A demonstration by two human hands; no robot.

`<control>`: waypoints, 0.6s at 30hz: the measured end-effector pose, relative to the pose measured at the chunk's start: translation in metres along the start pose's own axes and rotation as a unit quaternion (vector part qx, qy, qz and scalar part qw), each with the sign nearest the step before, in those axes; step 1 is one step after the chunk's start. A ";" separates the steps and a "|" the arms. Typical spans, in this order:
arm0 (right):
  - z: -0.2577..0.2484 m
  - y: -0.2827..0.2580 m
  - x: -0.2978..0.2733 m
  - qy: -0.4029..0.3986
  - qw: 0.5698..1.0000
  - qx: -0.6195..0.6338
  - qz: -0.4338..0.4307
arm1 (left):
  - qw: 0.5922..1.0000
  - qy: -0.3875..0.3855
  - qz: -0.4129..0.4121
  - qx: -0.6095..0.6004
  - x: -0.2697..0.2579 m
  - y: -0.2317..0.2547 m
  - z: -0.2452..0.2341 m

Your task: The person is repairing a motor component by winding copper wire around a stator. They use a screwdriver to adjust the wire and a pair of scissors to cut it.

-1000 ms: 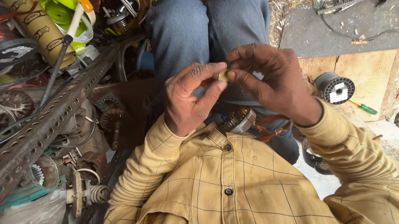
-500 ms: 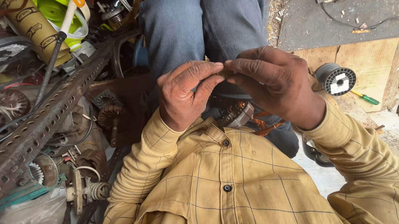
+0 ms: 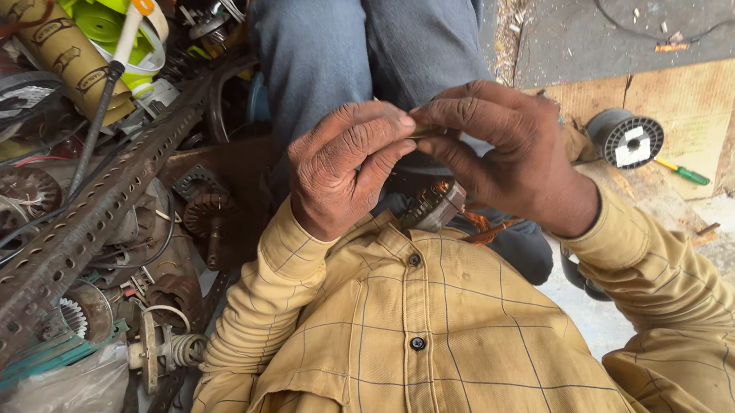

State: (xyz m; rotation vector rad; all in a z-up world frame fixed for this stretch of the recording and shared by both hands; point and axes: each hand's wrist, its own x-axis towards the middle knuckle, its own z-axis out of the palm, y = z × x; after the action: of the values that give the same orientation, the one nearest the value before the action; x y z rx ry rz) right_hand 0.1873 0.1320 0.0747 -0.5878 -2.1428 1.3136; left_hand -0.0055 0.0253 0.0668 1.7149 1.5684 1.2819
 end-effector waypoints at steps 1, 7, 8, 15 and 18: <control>-0.003 0.001 0.000 0.005 1.000 -0.001 0.001 | 1.000 -0.010 -0.019 -0.019 -0.001 0.000 -0.001; -0.032 -0.003 -0.035 0.073 0.981 0.126 0.125 | 0.963 -0.187 -0.139 -0.134 -0.028 -0.009 0.000; -0.037 -0.005 -0.042 0.090 0.972 0.157 0.148 | 0.944 -0.222 -0.189 -0.153 -0.035 -0.009 0.005; -0.055 -0.022 -0.108 0.210 0.935 0.152 0.243 | 0.863 -0.320 -0.322 -0.221 -0.062 -0.017 0.027; -0.055 -0.023 -0.135 0.239 0.924 0.160 0.254 | 0.801 -0.241 -0.402 -0.372 -0.065 -0.017 0.032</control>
State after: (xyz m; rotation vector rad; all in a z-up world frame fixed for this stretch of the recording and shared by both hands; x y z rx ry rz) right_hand 0.3228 0.0744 0.0853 -1.2319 -1.3869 1.5410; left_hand 0.0199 -0.0249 0.0183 0.6434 1.0453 0.7427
